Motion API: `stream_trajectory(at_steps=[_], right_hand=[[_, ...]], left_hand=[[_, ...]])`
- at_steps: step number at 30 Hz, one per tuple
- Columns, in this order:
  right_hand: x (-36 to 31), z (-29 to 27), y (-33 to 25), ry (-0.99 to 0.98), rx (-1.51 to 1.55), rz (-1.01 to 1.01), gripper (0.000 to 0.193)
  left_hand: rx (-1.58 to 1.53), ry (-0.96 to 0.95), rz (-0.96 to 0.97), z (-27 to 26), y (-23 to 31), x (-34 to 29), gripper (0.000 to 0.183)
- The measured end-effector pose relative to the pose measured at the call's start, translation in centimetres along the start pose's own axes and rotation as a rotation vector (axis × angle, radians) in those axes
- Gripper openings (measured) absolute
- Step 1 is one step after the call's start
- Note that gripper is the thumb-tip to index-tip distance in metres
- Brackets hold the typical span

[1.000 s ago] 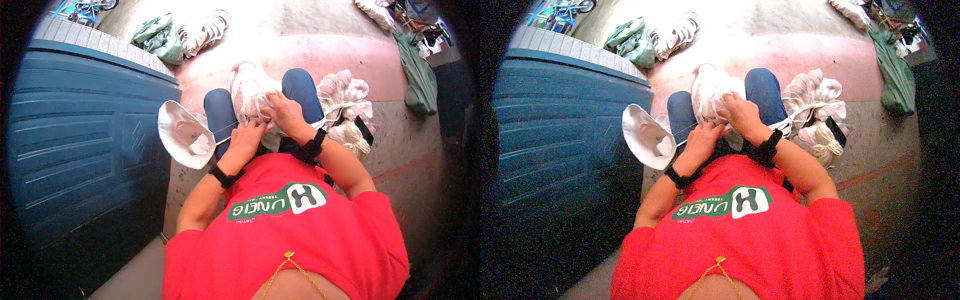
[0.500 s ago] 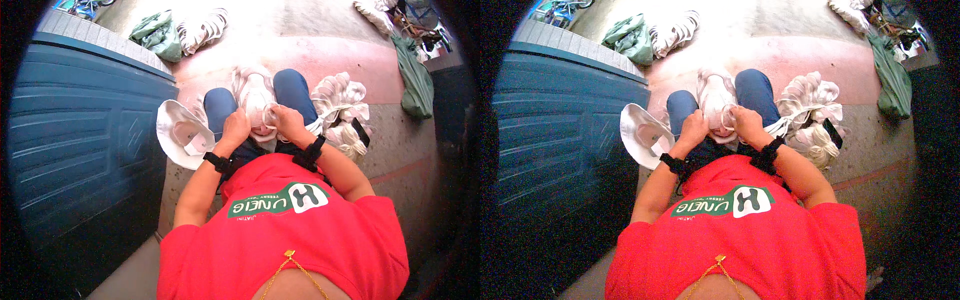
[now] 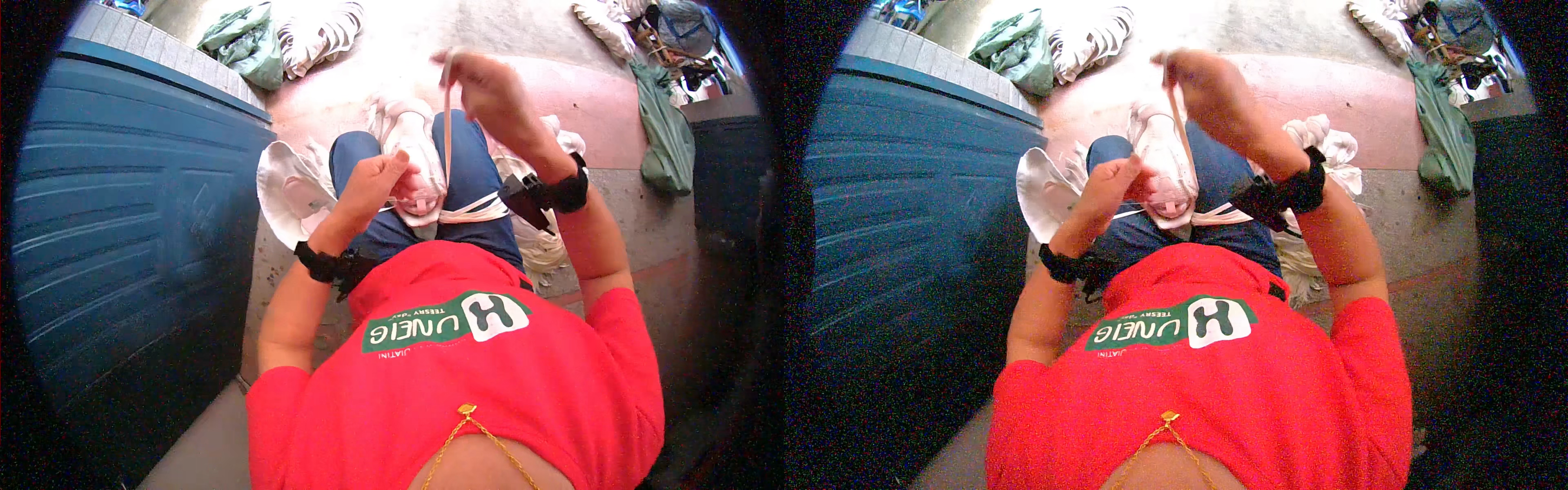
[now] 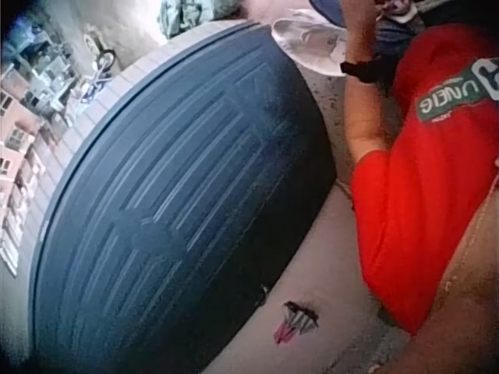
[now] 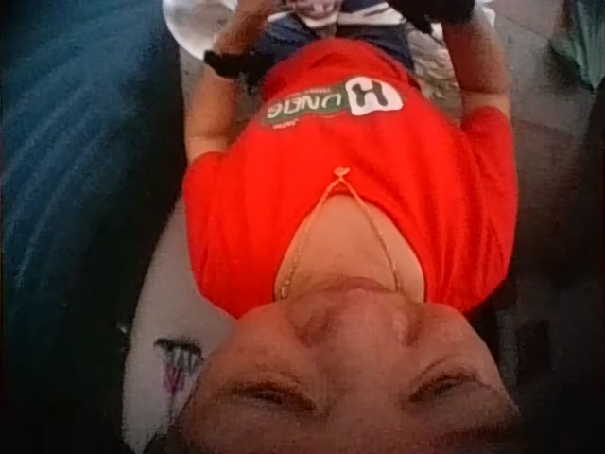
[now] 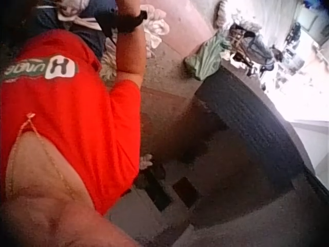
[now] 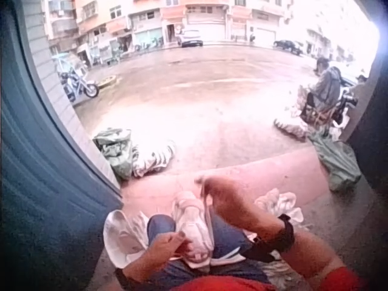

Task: The recorder is lacing and tying long white shoelaces on footwear in a workshop area.

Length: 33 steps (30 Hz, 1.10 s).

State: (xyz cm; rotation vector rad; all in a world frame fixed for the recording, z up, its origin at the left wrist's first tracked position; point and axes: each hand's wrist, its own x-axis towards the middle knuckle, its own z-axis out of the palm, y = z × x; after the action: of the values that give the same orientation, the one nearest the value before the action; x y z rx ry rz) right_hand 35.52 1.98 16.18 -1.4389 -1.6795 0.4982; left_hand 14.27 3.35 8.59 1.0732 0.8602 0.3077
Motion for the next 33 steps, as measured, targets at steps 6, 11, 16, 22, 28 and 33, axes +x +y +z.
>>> stream_trajectory(at_steps=[6, 11, 16, 22, 28, 33], right_hand=[[3.9, -2.2, -3.4, 0.011, -0.216, -0.236, 0.017], [-3.6, 3.5, -2.7, -0.505, -0.288, 0.047, 0.026], [-11.0, 5.6, 1.2, -0.836, 0.320, 0.312, 0.036], [-10.3, 7.6, 2.8, -0.377, 1.047, 0.911, 0.043], [-7.3, 7.3, 4.3, 0.244, 1.436, 0.938, 0.018], [-7.6, 1.6, 6.3, 0.290, 1.299, 0.903, 0.015]], left_hand=[[0.066, -0.179, 0.174, 0.9, 4.1, 0.4, 0.044], [-0.234, -0.292, 0.266, 0.3, 3.7, 0.1, 0.033], [-0.490, -0.229, 0.089, -1.0, 1.1, -0.4, 0.030], [0.331, -0.069, 0.166, 1.3, -1.0, 0.2, 0.023], [0.680, -0.069, 0.295, 3.3, -3.3, -1.2, 0.019], [0.581, -0.331, 0.270, 4.4, -4.5, -1.1, 0.017]])
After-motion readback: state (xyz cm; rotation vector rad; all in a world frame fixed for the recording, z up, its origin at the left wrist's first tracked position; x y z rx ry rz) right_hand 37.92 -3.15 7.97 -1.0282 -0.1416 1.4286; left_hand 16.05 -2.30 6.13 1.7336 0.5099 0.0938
